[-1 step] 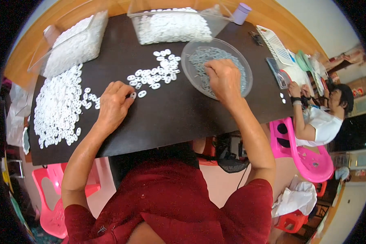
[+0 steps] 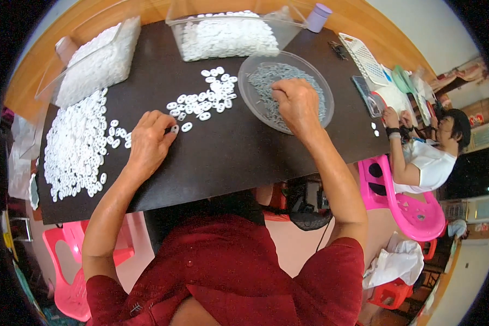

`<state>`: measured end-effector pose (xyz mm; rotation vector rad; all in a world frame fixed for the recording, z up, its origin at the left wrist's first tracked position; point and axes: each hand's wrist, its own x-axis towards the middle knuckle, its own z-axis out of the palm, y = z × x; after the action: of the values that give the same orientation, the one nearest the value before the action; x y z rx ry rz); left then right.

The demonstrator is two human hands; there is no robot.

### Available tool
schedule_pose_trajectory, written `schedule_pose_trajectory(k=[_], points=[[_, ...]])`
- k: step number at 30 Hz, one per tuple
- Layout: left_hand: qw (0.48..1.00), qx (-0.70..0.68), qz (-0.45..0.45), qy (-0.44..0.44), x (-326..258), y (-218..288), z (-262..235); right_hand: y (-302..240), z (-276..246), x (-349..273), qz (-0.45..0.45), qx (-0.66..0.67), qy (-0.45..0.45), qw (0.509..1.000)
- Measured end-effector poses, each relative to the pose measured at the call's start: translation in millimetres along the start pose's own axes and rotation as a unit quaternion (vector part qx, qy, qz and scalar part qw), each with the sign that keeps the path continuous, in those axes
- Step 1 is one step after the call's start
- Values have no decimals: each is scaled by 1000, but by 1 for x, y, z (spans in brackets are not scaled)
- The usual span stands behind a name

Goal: The person is manually assembling small white plastic components by inserting small grey pins into them.

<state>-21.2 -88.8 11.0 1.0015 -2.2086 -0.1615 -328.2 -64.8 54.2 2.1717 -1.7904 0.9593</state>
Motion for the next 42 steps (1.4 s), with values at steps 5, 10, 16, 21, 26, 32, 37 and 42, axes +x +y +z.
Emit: schedule_pose_trajectory(k=[5,10,16,21,26,32,37,42], points=[[999,-41,-11,-26,-1,6,2,17,8,-2,21,2,-86,996],[990,-114,-80,-6,-11,15,-8,17,28,6,-93,-44,-128,986],[989,-95,-105,48,-21,17,-13,28,43,8,-136,-47,-154,977],[998,31,-21,57,-20,2,-4,26,41,13,-145,-28,-176,973],[998,42,-14,38,-1,-2,-2,23,38,13,-131,-28,-175,975],[994,97,46,8,23,-8,19,11,22,15,-81,20,-100,991],[989,131,32,-55,29,-5,24,6,7,7,-23,35,-67,997],[991,121,24,-58,32,-4,25,-4,4,2,-10,78,-27,997]])
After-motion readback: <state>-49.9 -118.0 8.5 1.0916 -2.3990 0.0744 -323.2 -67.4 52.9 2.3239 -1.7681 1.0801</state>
